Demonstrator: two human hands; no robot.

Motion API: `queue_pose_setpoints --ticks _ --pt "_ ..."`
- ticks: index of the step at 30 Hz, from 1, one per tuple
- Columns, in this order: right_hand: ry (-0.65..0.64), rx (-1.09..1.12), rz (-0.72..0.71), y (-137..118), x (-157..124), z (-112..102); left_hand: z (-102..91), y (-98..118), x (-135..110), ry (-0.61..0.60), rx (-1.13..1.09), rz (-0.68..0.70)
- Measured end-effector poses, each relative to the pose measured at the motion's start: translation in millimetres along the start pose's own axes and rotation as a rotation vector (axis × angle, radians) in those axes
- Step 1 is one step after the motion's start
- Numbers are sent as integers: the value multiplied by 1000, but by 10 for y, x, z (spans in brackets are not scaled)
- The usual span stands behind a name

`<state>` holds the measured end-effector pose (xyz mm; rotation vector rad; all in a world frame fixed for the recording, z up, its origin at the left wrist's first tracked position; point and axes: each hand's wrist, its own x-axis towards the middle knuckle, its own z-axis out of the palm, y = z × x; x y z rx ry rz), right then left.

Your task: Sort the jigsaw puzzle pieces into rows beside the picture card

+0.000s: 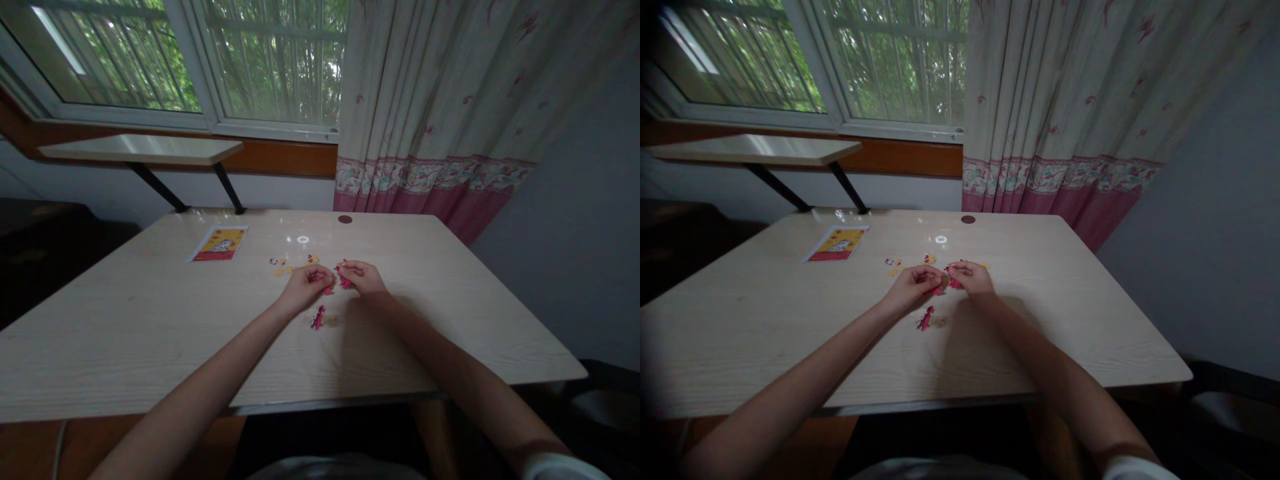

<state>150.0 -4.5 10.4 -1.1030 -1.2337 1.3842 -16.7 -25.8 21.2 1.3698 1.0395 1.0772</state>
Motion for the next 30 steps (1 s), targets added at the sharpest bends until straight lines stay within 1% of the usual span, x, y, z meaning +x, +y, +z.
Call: queue_pose_setpoints --ticks 2,4,10,13,15,19,20,22,25,27,30 --pt "-13 50 10 -7 -5 12 1 -3 1 -2 24 25" --pt "-39 46 -5 -17 -16 23 6 -11 2 8 12 41" --pt "-104 -48 -26 -31 -57 47 19 -73 44 162 -14 90" --pt "-129 -43 -41 -20 -59 46 2 -103 63 143 22 116" --pt "-113 -29 -48 -15 -49 34 -22 -110 69 141 86 127" --pt "-39 -17 -74 -24 -23 6 -59 -80 58 232 283 167" --pt "-24 -12 -83 -31 -19 5 -58 -64 49 236 330 185" --pt "4 9 -95 -44 -17 11 -42 -24 27 189 402 207" --pt "27 56 -93 -61 -24 35 -1 39 -5 59 456 222" --pt "21 98 -63 -66 -32 50 13 74 -16 37 476 266" --pt "16 167 -2 -69 -50 67 -6 110 -21 43 549 374"
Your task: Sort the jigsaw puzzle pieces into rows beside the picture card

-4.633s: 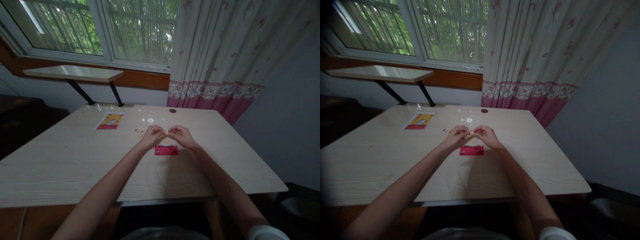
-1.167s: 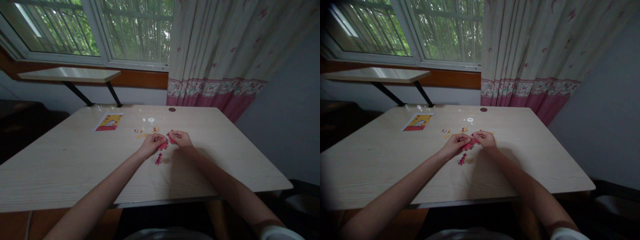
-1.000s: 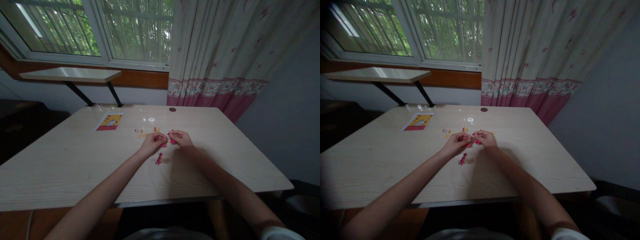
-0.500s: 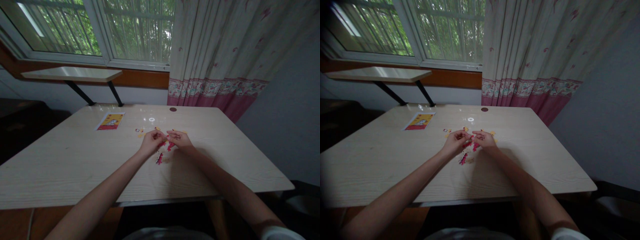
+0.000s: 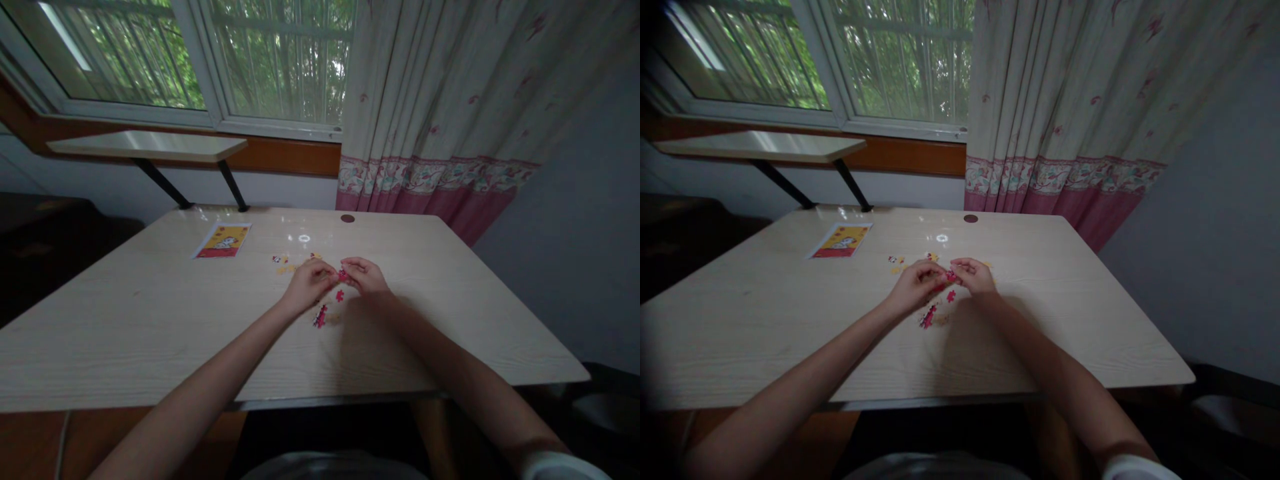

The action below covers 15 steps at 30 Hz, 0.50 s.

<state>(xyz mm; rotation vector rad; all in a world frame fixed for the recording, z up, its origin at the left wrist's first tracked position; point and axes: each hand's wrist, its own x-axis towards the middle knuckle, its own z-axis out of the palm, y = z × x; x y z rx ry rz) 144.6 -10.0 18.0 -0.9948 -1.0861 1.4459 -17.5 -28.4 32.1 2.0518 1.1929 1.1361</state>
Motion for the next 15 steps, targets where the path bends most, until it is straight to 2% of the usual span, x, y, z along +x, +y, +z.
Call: queue_pose_setpoints --ticks 5,9,12,15 --pt "7 8 31 4 -35 21 -82 11 -28 -5 190 214" --pt "2 -30 42 32 -22 -2 -164 35 -52 -43 307 318" --pt "33 -121 -15 56 16 -58 -250 9 -36 -51 373 279" --pt "34 -395 -175 50 32 -132 -348 -74 -15 -95 478 171"
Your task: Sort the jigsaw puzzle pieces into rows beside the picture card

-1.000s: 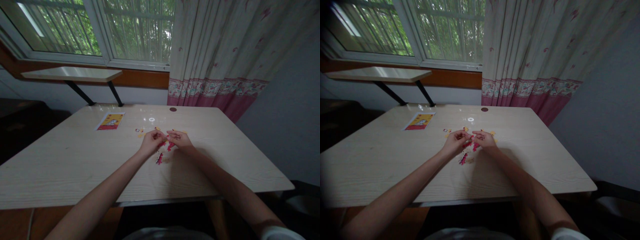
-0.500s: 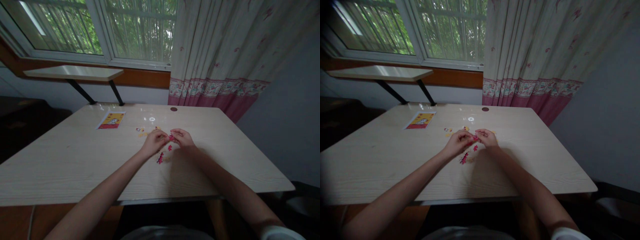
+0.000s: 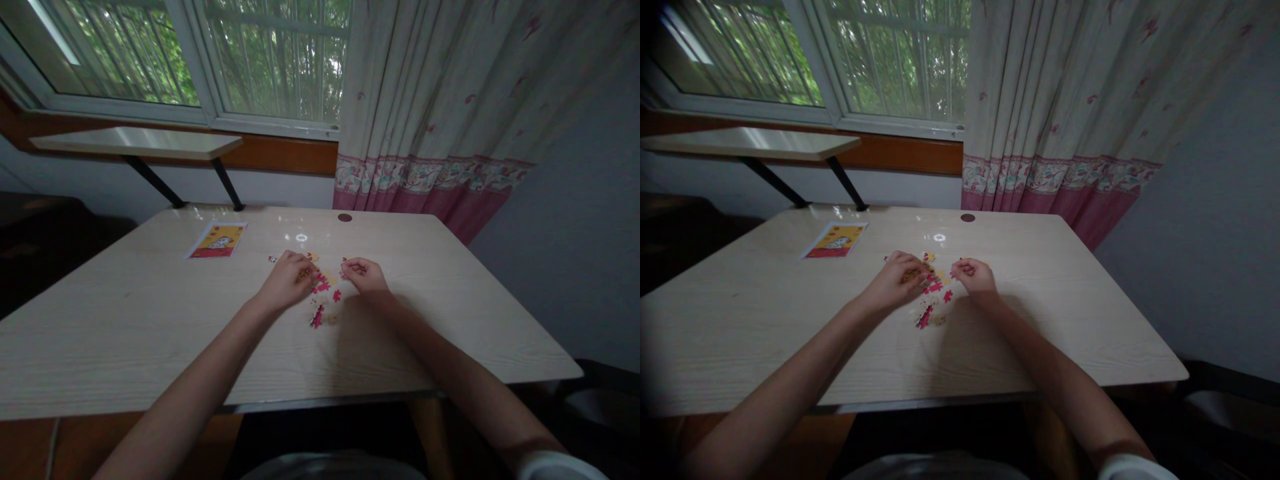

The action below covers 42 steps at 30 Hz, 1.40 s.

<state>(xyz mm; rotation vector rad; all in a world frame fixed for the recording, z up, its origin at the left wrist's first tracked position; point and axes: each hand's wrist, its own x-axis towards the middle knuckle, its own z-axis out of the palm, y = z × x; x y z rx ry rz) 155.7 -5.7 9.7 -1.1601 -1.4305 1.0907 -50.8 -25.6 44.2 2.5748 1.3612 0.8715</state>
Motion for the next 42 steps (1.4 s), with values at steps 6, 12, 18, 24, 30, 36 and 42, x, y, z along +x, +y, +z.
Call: queue_pose_setpoints --ticks 6,12,18,24,30,36,42 --pt "-93 -724 -524 -2 -76 -77 -86 -177 -50 -61 112 -36" --pt "-322 -788 -688 -19 -210 -15 -92 -85 -56 -320 -146 176" --pt "-322 -847 -715 -96 -238 10 -32 -2 -52 -361 -162 188" --pt "-265 -879 -709 -77 -181 7 -38 0 -43 -274 -238 66" --pt "-242 -835 -670 -65 -157 -18 -72 -5 -43 -274 -375 -87" --pt "-281 -797 -670 -85 -174 13 -39 54 -35 -224 -458 -95" --pt "-190 -889 -788 -156 -198 -4 120 12 -33 -217 -645 -299"
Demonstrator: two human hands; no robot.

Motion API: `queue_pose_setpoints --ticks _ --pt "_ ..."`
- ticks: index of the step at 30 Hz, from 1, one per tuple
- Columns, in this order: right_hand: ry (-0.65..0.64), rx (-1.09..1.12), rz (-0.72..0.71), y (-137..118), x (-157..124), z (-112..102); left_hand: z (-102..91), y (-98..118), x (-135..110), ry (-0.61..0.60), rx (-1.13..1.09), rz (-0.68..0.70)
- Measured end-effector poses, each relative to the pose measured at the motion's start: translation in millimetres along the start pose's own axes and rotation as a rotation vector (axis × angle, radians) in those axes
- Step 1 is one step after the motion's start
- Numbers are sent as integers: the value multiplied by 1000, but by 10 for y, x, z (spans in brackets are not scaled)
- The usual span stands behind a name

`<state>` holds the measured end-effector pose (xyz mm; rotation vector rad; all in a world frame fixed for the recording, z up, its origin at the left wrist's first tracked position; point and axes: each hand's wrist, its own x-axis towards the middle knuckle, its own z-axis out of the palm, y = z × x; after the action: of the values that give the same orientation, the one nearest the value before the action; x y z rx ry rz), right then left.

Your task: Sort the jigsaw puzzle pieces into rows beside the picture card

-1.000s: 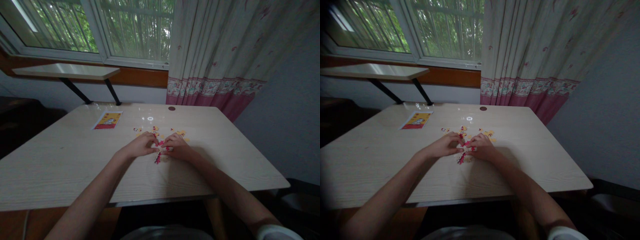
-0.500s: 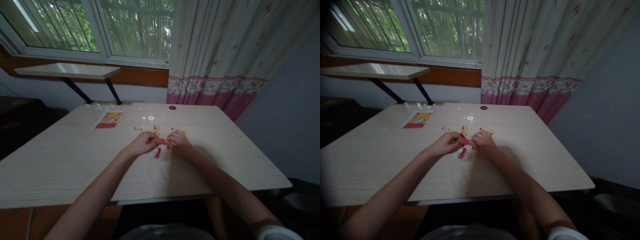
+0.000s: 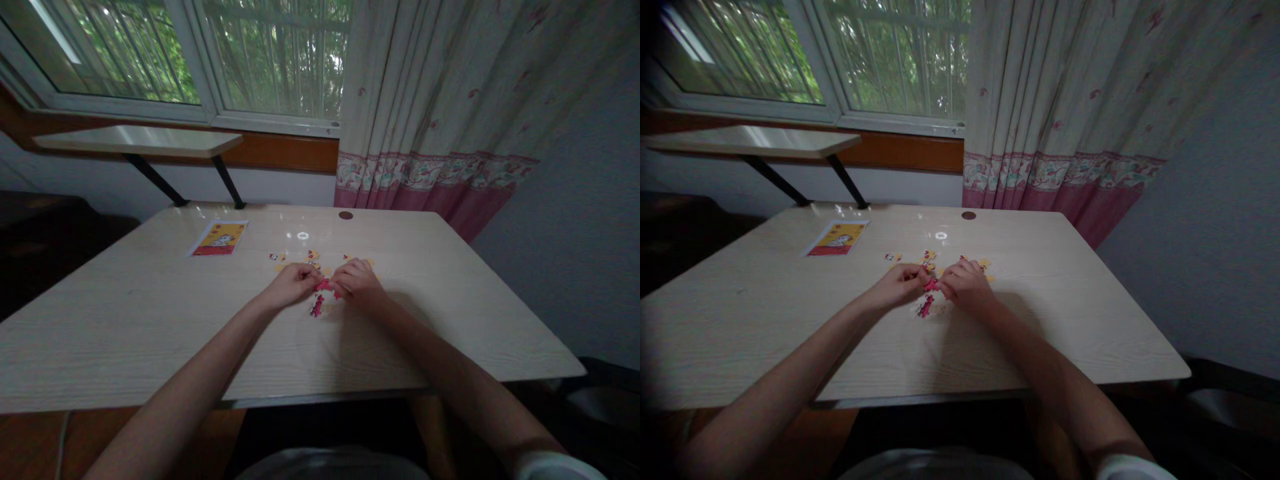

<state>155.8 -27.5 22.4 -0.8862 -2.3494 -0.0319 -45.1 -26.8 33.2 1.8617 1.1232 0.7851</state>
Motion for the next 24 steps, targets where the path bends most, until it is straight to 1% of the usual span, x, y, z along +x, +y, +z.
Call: queue_pose_setpoints --ticks 3,5,8,10,12,14,16,18,20,22,24 --pt "24 -32 -9 -36 2 -35 26 -32 22 22 -74 -18" --pt "51 8 38 -63 8 -39 41 -30 22 34 -115 0" --pt "98 211 199 -88 29 -7 56 1 1 59 -120 41" --pt "84 409 337 -84 45 31 50 37 -17 85 -74 91" --pt "36 581 453 -60 53 68 21 77 -31 123 19 170" --pt "1 639 517 -17 49 92 -30 107 -39 159 177 238" --pt "-17 537 488 36 34 96 -96 111 -42 163 365 255" --pt "-26 333 402 91 12 79 -171 86 -45 142 531 229" --pt "-23 149 337 137 -12 45 -245 49 -51 132 652 195" --pt "-8 50 323 166 -34 -1 -306 23 -61 135 698 171" --pt "-35 53 249 167 -54 -47 -338 19 -72 113 670 164"
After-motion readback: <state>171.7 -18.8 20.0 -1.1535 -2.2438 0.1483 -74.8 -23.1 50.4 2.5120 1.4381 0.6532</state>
